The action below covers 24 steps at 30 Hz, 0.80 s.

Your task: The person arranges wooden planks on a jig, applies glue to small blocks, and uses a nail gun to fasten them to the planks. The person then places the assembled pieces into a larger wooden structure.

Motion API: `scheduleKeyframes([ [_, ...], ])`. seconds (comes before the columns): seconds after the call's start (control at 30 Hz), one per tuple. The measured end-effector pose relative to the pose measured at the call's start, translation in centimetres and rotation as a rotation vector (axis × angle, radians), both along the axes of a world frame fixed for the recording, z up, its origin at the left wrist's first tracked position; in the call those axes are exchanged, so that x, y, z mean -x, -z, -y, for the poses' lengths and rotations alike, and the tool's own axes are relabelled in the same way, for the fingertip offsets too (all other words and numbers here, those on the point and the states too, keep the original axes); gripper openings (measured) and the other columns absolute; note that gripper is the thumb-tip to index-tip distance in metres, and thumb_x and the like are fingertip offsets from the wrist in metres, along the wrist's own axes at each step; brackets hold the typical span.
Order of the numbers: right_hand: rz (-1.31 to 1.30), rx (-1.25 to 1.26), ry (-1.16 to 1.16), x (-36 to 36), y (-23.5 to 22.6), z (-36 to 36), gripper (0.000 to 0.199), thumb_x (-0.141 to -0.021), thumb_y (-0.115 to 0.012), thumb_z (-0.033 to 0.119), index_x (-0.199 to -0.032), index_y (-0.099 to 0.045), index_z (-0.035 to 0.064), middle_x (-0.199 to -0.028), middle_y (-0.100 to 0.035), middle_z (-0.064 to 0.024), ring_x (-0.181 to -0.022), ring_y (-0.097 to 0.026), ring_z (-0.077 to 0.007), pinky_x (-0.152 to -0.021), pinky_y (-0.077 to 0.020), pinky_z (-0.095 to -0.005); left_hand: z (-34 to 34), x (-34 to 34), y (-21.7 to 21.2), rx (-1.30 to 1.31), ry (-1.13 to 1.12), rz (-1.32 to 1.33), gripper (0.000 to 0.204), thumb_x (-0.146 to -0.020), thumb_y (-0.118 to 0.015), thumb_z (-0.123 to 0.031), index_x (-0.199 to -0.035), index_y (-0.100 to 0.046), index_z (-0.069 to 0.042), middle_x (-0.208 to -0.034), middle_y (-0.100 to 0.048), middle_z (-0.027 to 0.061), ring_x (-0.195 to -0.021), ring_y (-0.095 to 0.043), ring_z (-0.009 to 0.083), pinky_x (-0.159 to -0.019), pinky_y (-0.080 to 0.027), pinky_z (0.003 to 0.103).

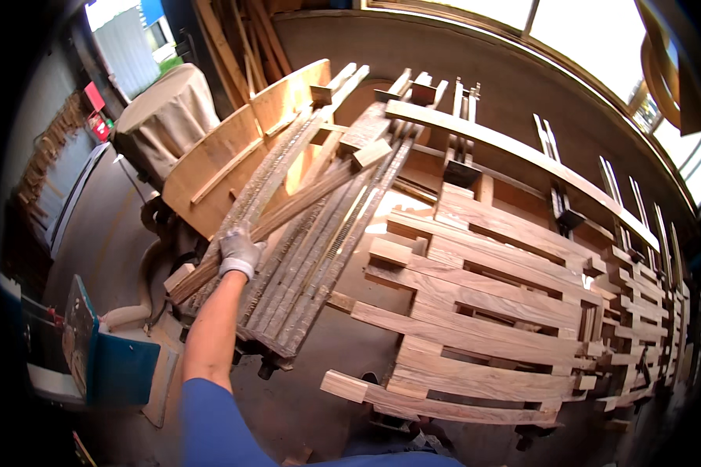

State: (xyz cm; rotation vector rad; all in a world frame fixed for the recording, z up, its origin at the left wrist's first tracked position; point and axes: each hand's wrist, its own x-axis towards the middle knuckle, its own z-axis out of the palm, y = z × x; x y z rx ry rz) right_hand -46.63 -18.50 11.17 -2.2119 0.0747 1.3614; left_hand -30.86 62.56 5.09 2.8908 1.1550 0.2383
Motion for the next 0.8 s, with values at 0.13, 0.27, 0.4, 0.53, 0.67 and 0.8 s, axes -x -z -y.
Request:
scheduleKeyframes([
  [0.13, -0.193, -0.188, 0.372, -3.7, 0.8, 1.6, 0.034, -0.102, -0.077, 0.028, -0.100, -0.075, -0.0059, -0.085, -0.076, -0.0077, -0.080, -0.071, -0.0134, -0.075, -0.0589, -0.0289, 7.0, 0.0, -7.1, -0.019, 0.108, 0.119, 0.071, -0.079, -0.089, -0.037, -0.137, -0.063, -0.006, -0.136, -0.065, 0.0235, -0.130, -0.059, 0.0406, -0.114, -0.044, 0.050],
  [0.27, 0.212, -0.294, 0.246, -9.8, -0.5, 0.9, 0.035, -0.100, -0.077, 0.033, -0.100, -0.076, -0.0022, -0.088, -0.077, -0.0081, -0.081, -0.071, -0.0127, -0.075, -0.0571, -0.0301, 18.8, -3.3, -16.4, -0.124, 0.300, -0.168, 0.050, -0.085, -0.076, -0.025, -0.130, -0.063, -0.007, -0.135, -0.063, 0.0199, -0.128, -0.061, 0.0370, -0.111, -0.048, 0.047],
  [0.4, 0.580, -0.331, 0.089, -14.4, -1.5, 1.8, 0.031, -0.097, -0.077, 0.031, -0.100, -0.078, 0.0008, -0.089, -0.077, -0.0123, -0.081, -0.073, -0.0192, -0.076, -0.0571, -0.0351, 28.1, -5.6, -16.9, -0.199, 0.368, -0.219, 0.047, -0.081, -0.078, -0.017, -0.124, -0.062, -0.010, -0.126, -0.062, 0.0177, -0.122, -0.063, 0.0382, -0.105, -0.052, 0.048],
  [0.53, 0.826, -0.481, -0.006, -17.6, 1.1, 3.0, 0.027, -0.094, -0.079, 0.029, -0.095, -0.076, 0.0025, -0.088, -0.072, -0.0154, -0.081, -0.072, -0.0309, -0.075, -0.0579, -0.0411, 35.6, -9.3, -16.4, -0.245, 0.448, -0.193, 0.044, -0.081, -0.079, -0.018, -0.121, -0.063, -0.010, -0.124, -0.064, 0.0161, -0.121, -0.065, 0.0365, -0.104, -0.051, 0.047],
  [0.67, 0.938, -0.512, -0.018, -18.6, 3.2, 4.9, 0.026, -0.092, -0.080, 0.029, -0.094, -0.074, 0.0034, -0.088, -0.070, -0.0144, -0.081, -0.070, -0.0332, -0.074, -0.0575, -0.0432, 40.5, -13.1, -15.9, -0.271, 0.554, -0.210, 0.054, -0.083, -0.083, -0.031, -0.128, -0.062, -0.010, -0.123, -0.072, 0.0161, -0.119, -0.068, 0.0360, -0.103, -0.053, 0.047],
  [0.8, 1.083, -0.440, -0.016, -18.7, 5.2, 6.3, 0.025, -0.086, -0.083, 0.024, -0.100, -0.072, 0.0054, -0.100, -0.069, -0.0138, -0.095, -0.068, -0.0346, -0.082, -0.0566, -0.0434, 45.3, -16.7, -16.4, -0.216, 0.539, -0.425, 0.079, -0.085, -0.081, -0.061, -0.141, -0.055, -0.012, -0.120, -0.075, 0.0177, -0.116, -0.072, 0.0349, -0.098, -0.056, 0.046],
])
